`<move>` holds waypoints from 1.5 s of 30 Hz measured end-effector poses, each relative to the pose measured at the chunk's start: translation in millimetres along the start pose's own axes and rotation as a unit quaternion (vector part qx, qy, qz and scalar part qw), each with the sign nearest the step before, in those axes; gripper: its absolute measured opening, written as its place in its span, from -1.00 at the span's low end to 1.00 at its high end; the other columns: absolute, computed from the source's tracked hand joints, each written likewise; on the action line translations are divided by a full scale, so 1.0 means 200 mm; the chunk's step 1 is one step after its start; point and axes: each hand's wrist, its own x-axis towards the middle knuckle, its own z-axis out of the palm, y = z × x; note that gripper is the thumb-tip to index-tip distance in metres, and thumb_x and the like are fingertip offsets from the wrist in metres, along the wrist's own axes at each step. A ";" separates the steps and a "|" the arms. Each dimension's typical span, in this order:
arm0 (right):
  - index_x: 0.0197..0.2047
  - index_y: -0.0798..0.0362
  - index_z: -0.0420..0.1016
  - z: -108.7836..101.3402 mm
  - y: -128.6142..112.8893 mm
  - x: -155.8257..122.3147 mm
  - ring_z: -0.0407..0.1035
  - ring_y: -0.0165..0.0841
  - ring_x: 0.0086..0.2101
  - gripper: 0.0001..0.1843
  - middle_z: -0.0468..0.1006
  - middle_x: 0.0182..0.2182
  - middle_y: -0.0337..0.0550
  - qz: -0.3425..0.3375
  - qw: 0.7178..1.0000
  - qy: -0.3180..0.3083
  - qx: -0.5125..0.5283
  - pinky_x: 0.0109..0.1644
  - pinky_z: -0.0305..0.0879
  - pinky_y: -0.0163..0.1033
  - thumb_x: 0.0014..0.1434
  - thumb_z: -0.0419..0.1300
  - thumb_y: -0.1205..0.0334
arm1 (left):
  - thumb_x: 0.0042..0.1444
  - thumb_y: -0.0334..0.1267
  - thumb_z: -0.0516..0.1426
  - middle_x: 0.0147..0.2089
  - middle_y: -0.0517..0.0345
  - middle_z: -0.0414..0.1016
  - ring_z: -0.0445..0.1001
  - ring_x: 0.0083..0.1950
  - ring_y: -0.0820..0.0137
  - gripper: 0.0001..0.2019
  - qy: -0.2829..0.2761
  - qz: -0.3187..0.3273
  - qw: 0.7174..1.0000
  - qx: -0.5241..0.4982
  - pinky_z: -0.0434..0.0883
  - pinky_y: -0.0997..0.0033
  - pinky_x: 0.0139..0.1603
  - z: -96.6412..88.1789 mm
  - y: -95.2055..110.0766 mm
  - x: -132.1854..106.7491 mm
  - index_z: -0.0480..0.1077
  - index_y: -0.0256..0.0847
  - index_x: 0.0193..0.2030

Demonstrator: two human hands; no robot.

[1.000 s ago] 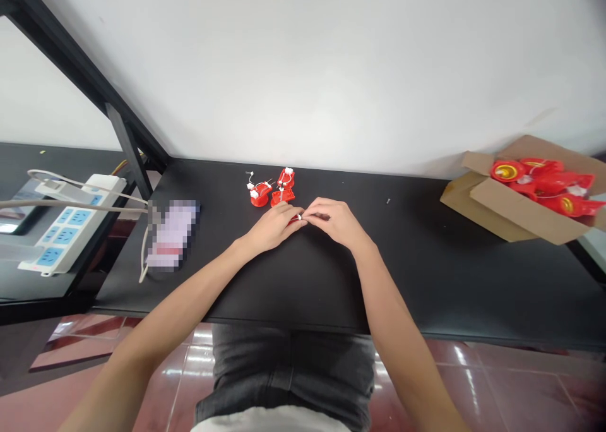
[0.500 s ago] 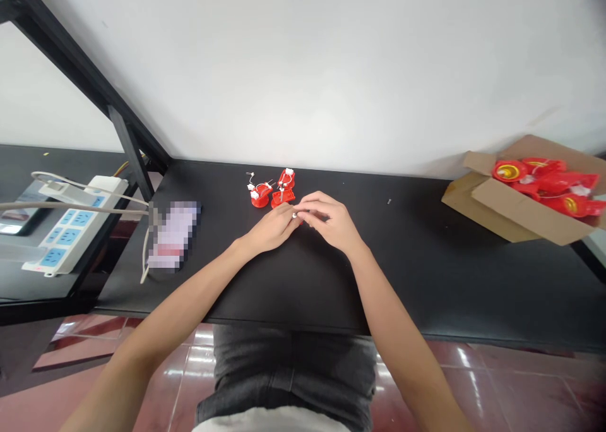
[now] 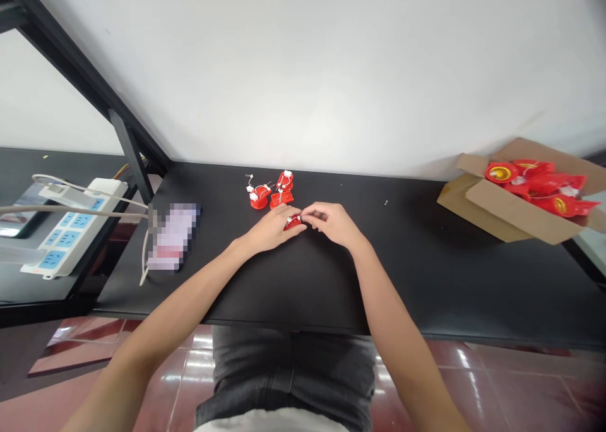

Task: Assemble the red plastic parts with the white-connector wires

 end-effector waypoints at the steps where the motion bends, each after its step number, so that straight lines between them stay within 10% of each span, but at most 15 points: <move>1: -0.27 0.03 0.61 0.00 -0.01 0.00 0.36 -0.40 -0.48 -0.81 0.59 -0.33 -0.17 -0.017 1.000 0.008 0.000 -0.31 0.33 -0.21 0.25 0.23 0.11 | 0.38 -0.04 0.07 0.01 -0.05 0.57 0.49 0.09 0.16 -0.66 0.000 0.004 1.000 -0.002 0.44 0.09 0.21 0.00 0.00 0.00 0.45 -0.21 0.09; 13: -0.05 0.00 0.60 0.02 0.01 0.02 0.38 -0.43 -0.42 -0.77 0.55 -0.01 -0.06 -0.079 0.989 0.116 -0.039 -0.26 0.38 -0.19 0.28 0.24 0.14 | 0.21 -0.21 0.20 0.33 -0.16 0.42 0.46 0.31 0.16 -0.39 -0.063 -0.002 0.990 -0.124 0.43 0.07 0.33 -0.11 -0.05 -0.03 0.21 -0.22 0.38; 23: -0.12 -0.02 0.60 -0.01 -0.03 -0.02 0.35 -0.42 -0.38 -0.72 0.53 -0.09 -0.15 0.001 0.998 -0.057 -0.023 -0.29 0.33 -0.23 0.12 0.38 0.06 | 0.17 -0.16 0.25 -0.07 0.08 0.42 0.52 -0.09 0.37 -0.77 -0.040 -0.019 0.971 -0.233 0.55 0.11 0.08 -0.15 -0.04 -0.02 0.31 -0.19 -0.17; 32: -0.19 0.01 0.62 -0.05 0.01 -0.01 0.28 -0.41 -0.44 -0.75 0.52 -0.35 -0.24 0.020 0.999 -0.013 -0.027 -0.32 0.26 -0.22 0.08 0.40 0.09 | 0.28 -0.04 0.22 -0.07 0.04 0.48 0.49 -0.10 0.30 -0.76 0.057 0.023 0.996 -0.072 0.55 0.11 0.05 -0.10 -0.05 0.00 0.50 -0.19 -0.17; 45: -0.19 -0.01 0.65 -0.04 0.03 0.00 0.31 -0.41 -0.42 -0.83 0.57 -0.21 -0.16 -0.029 0.997 0.012 -0.077 -0.30 0.30 -0.21 0.15 0.38 0.14 | 0.37 -0.07 0.13 0.02 0.01 0.44 0.52 -0.11 0.31 -0.76 0.067 0.038 0.996 -0.050 0.56 0.12 0.07 -0.07 -0.05 0.00 0.46 -0.19 -0.10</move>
